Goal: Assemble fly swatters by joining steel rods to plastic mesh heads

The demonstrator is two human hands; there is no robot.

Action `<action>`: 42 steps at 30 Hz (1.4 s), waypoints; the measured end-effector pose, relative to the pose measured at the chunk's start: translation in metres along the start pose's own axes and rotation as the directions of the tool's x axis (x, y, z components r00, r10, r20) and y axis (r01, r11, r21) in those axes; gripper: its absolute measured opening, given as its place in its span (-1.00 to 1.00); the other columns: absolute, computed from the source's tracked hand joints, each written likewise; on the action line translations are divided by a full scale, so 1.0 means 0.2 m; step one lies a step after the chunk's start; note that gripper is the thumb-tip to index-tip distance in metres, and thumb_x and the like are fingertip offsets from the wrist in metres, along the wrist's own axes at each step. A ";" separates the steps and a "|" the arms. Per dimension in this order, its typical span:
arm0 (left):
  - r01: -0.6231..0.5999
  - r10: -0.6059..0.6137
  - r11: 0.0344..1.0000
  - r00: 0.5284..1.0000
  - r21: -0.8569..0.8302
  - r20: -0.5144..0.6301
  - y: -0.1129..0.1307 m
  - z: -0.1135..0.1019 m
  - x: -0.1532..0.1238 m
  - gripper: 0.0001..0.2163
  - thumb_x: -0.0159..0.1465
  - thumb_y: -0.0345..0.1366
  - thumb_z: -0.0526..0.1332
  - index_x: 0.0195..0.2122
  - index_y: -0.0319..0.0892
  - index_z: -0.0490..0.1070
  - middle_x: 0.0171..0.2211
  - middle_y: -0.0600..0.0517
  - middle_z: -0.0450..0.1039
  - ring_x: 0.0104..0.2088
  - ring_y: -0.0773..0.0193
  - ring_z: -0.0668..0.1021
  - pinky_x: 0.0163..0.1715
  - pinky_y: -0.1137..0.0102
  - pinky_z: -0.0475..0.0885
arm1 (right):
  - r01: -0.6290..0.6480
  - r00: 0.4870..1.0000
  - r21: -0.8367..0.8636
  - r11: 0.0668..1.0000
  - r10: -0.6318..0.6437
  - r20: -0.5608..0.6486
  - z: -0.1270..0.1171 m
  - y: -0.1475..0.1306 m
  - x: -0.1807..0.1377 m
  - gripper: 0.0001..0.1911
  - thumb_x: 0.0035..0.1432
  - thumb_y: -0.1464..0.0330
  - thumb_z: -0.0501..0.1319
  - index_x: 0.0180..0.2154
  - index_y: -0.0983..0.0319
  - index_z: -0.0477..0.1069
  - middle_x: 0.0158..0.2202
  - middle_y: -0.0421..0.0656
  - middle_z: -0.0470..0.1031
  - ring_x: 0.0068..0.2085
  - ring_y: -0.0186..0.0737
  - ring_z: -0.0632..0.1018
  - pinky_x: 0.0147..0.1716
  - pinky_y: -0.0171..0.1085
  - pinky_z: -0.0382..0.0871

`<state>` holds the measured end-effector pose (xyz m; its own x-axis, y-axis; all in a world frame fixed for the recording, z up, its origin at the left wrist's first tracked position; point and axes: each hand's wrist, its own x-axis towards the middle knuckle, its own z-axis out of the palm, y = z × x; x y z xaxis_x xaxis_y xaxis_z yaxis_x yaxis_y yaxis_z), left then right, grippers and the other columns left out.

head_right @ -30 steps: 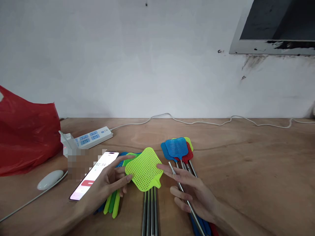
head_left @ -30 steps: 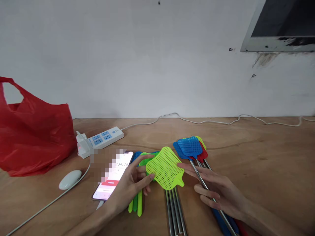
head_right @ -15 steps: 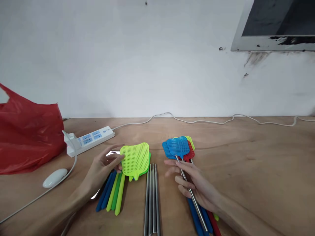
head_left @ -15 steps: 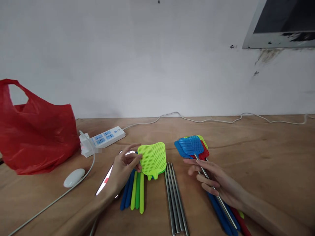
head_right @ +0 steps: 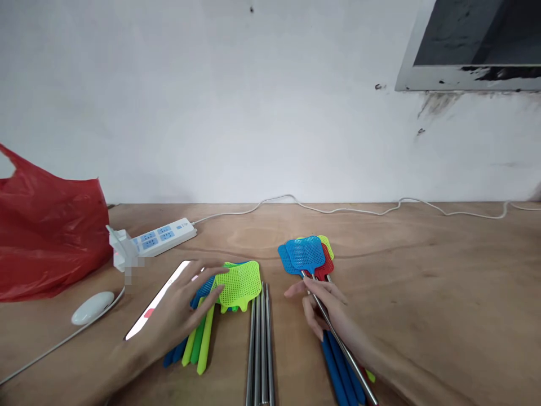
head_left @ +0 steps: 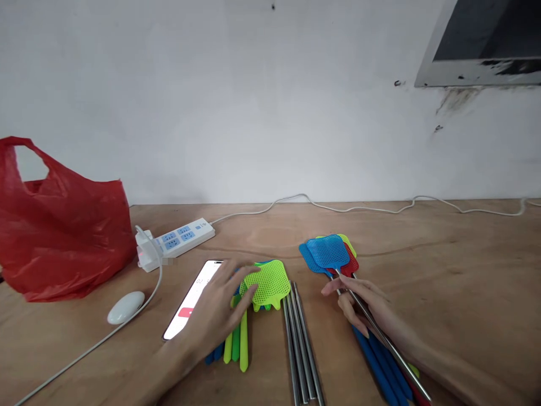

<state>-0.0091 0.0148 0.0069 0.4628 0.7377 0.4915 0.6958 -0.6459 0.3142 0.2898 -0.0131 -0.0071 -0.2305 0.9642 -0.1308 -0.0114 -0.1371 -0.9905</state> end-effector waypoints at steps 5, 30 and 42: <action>-0.108 0.134 0.989 0.946 -0.104 0.293 0.06 0.01 -0.02 -0.63 0.44 -0.22 0.12 0.25 -0.01 0.30 0.17 -0.05 0.42 0.18 0.00 0.43 0.18 0.06 0.34 | 0.036 0.991 -0.102 0.994 -0.049 -0.127 0.01 -0.03 -0.02 -0.42 0.25 -0.08 0.04 -0.27 0.31 0.48 -0.85 -0.42 0.07 -0.75 -0.43 -0.01 -0.68 -0.35 -0.10; -0.056 0.072 0.997 0.928 -0.055 0.365 0.04 0.03 -0.04 -0.73 0.46 -0.23 0.07 0.14 -0.08 0.30 0.11 -0.11 0.33 0.11 -0.01 0.43 0.09 0.02 0.42 | 0.261 0.938 -0.541 0.800 -0.342 -0.052 0.00 0.16 0.01 -0.32 0.17 0.36 0.19 0.30 0.07 0.08 -0.24 -0.18 0.45 -0.50 -0.35 0.36 -0.58 -0.36 0.25; -0.222 0.272 0.958 0.903 -0.181 0.333 0.09 0.00 -0.05 -0.82 0.42 -0.37 0.10 0.01 -0.10 0.37 0.03 -0.06 0.42 0.08 0.08 0.44 0.13 0.13 0.35 | 0.399 0.874 -0.640 0.657 -0.484 0.048 0.02 0.15 0.00 -0.73 0.22 0.40 0.15 -0.04 0.18 0.43 -0.19 -0.09 0.48 -0.47 -0.32 0.48 -0.62 -0.36 0.41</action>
<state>-0.0014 -0.0040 0.0078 0.7900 0.5559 0.2585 0.4647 -0.8180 0.3388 0.2865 -0.0187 -0.0357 -0.2426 0.8981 0.3668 0.5235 0.4395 -0.7299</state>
